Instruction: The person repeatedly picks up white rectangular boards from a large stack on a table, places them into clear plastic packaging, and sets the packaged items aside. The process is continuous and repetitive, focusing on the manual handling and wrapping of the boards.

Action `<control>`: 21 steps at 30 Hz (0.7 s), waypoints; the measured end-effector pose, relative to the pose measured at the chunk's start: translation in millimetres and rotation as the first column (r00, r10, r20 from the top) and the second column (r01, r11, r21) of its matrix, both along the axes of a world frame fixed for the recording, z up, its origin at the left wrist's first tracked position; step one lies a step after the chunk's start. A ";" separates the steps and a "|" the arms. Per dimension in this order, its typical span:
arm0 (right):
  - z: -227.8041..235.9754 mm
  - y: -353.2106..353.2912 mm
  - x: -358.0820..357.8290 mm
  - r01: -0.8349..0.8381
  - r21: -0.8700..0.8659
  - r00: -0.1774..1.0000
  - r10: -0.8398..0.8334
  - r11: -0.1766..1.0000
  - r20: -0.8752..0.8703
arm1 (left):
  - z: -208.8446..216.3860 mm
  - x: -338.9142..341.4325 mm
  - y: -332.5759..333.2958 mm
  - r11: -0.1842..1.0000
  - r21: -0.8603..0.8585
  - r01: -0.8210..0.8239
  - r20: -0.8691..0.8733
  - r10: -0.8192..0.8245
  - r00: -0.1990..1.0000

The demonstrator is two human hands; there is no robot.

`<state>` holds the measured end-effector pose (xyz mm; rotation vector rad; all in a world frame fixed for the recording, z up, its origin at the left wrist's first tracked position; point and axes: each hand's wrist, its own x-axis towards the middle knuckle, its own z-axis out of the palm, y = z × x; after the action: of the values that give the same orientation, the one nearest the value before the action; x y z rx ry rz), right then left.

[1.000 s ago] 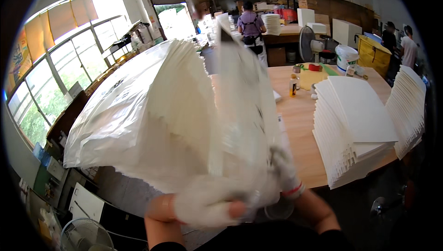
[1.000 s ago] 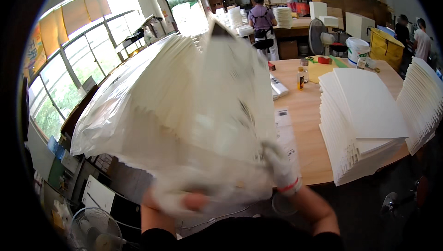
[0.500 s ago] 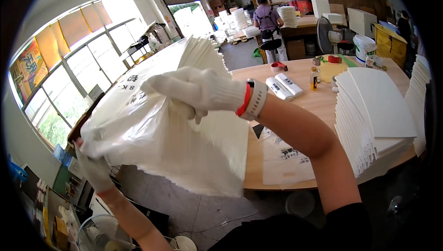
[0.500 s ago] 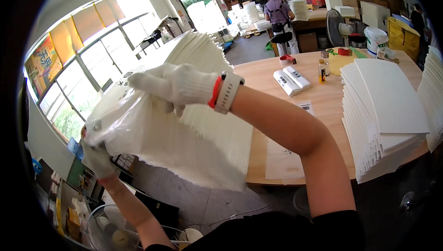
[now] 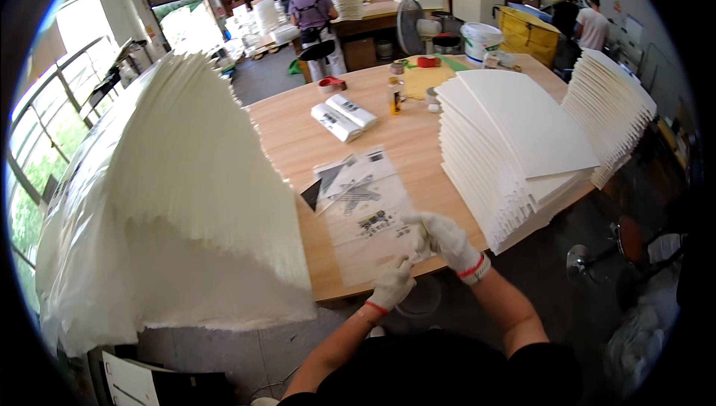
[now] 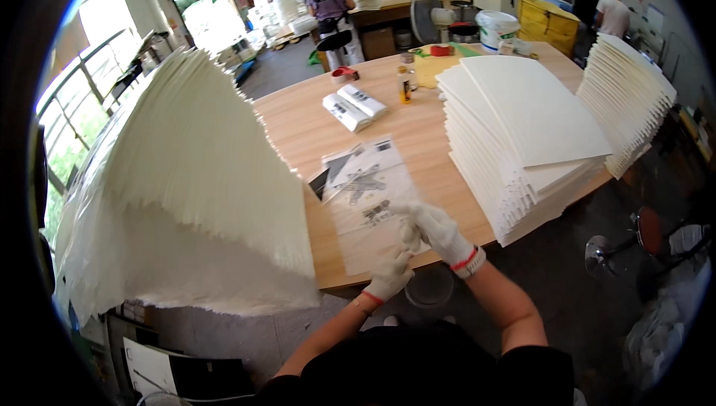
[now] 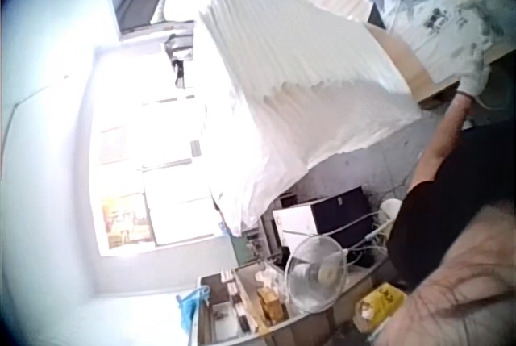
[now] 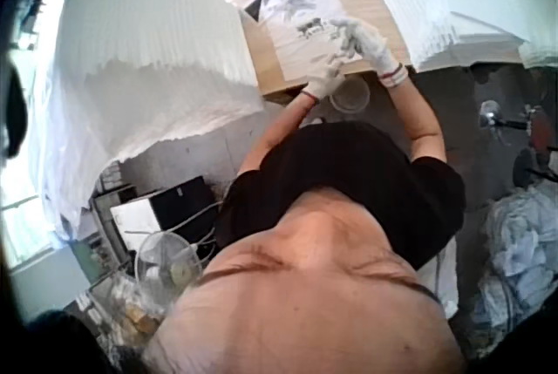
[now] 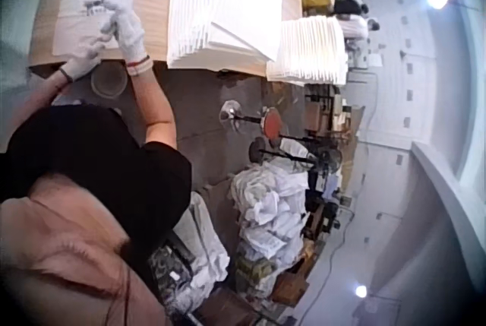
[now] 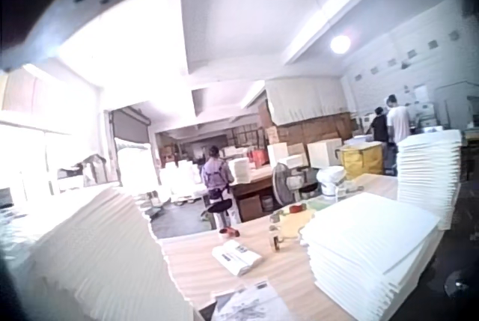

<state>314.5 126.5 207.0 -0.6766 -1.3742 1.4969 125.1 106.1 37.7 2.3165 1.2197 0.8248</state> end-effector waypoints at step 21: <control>-227.8 62.8 -33.3 0.421 -0.165 0.842 -0.317 0.892 0.436 | -51.5 -30.1 117.7 0.852 -0.502 -0.146 -0.112 0.103 0.988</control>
<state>281.3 189.2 -20.8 -1.3980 -1.2513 1.2661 95.0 223.7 -13.8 1.8656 1.4312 0.3778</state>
